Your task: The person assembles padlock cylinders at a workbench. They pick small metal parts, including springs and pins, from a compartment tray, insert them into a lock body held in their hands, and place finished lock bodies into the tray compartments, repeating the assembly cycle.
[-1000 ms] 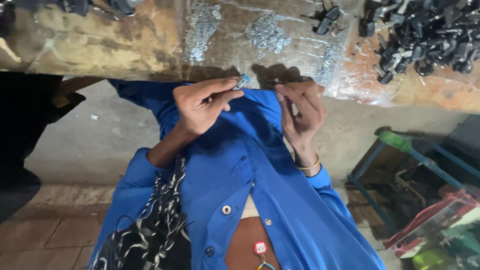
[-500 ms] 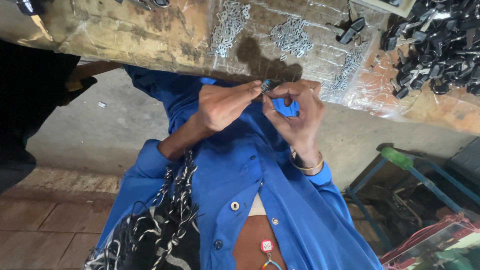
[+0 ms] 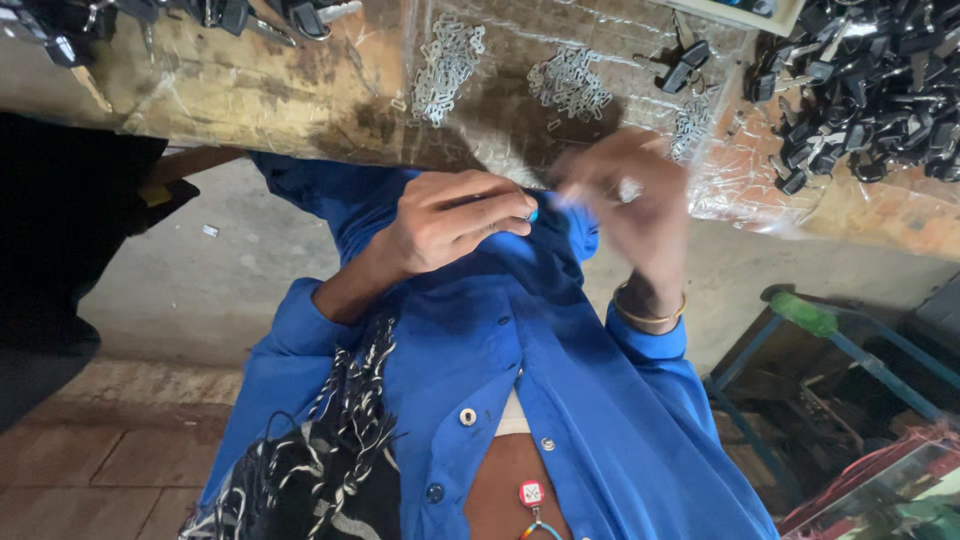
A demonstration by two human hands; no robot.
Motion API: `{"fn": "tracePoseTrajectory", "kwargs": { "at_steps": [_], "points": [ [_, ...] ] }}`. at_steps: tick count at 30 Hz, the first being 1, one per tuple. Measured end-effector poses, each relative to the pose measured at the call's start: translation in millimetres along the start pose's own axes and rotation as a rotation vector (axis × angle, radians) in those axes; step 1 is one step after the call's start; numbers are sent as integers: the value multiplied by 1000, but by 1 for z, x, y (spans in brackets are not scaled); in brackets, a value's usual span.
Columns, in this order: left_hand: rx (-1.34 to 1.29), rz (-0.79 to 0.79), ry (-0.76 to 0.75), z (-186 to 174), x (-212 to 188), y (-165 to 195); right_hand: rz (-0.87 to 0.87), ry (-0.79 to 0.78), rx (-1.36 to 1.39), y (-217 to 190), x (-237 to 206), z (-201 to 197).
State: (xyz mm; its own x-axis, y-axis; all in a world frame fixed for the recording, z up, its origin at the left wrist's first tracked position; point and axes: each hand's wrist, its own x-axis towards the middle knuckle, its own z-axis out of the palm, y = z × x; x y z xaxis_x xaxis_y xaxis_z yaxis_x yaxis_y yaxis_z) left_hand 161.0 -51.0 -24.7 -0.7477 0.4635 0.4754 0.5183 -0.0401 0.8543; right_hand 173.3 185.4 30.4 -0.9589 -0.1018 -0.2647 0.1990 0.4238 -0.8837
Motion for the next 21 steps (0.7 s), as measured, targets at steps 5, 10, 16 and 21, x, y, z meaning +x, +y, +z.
{"fn": "tracePoseTrajectory", "kwargs": {
  "at_steps": [5, 10, 16, 21],
  "points": [
    [-8, -114, 111, 3, -1, 3, -390, 572, -991, 10, 19, -24],
    [-244, -214, 225, 12, -2, -1, -336, 495, 957, 33, 5, -19],
    [-247, -218, 219, 17, -6, -4, -92, 204, 759, 37, -18, 15],
    [-181, -269, 202, 13, -12, -5, -163, 143, 305, 16, -24, 17]
  ]
}}
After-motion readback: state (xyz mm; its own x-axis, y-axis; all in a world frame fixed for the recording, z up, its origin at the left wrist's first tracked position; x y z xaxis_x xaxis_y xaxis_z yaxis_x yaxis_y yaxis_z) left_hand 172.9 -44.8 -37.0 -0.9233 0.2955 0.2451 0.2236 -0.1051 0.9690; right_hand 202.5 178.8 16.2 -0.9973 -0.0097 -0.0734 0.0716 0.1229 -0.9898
